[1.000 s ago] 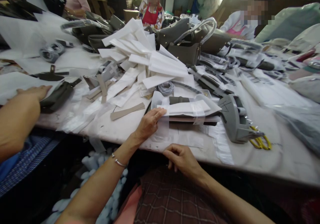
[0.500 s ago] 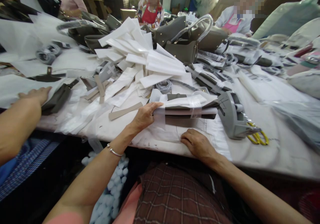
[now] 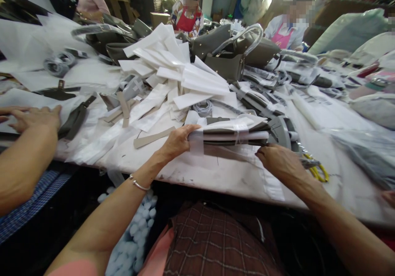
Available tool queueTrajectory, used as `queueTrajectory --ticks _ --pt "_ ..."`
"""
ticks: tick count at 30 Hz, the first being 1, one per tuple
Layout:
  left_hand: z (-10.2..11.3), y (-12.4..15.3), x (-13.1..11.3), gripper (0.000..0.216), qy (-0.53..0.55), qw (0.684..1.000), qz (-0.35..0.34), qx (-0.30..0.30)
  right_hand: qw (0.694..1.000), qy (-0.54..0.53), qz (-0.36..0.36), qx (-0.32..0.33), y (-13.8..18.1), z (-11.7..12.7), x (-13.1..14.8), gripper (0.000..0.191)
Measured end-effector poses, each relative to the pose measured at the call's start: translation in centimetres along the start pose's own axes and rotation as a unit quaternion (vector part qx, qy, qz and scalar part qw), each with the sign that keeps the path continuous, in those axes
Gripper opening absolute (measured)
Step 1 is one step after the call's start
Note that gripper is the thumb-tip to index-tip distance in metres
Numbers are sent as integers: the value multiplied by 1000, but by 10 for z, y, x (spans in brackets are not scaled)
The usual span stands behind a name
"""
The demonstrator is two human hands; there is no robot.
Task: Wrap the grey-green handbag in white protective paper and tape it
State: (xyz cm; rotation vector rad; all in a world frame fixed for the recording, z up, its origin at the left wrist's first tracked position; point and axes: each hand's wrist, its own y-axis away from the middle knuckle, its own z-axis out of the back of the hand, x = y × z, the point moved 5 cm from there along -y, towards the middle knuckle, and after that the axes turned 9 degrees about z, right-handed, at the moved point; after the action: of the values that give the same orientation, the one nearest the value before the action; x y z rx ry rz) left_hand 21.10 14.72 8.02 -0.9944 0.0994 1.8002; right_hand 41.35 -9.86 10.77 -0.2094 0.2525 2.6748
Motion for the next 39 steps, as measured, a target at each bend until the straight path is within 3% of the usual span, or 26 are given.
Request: queueTrajectory --ticks 3,7,13,16,18,20,24,26,32,39 --pt "7 -3 4 56 11 999 41 6 975 -200 66 -75 3 2 48 21" --pt "13 -8 3 53 22 998 62 23 903 -413 84 -78 -3 -14 98 18" --pt "30 -21 10 51 78 988 127 37 817 -559 48 -134 -45 -27 127 40" --pt "36 -28 19 54 105 983 142 47 811 -576 15 -105 -67 -30 135 59" --pt "39 -32 24 54 122 980 147 53 824 -556 31 -102 -79 -28 142 67" --pt "40 -34 26 54 133 978 153 54 840 -528 63 -104 -89 -25 149 58" --pt "39 -34 26 56 136 976 162 53 856 -495 98 -114 -99 -22 156 17" --pt "38 -31 23 57 130 977 158 52 856 -493 101 -121 -98 -20 155 24" --pt "24 -16 14 50 64 992 111 18 830 -538 109 -97 -68 -20 159 33" --pt "-10 15 12 54 -32 998 -43 -28 766 -642 33 -6 -32 -44 169 33"
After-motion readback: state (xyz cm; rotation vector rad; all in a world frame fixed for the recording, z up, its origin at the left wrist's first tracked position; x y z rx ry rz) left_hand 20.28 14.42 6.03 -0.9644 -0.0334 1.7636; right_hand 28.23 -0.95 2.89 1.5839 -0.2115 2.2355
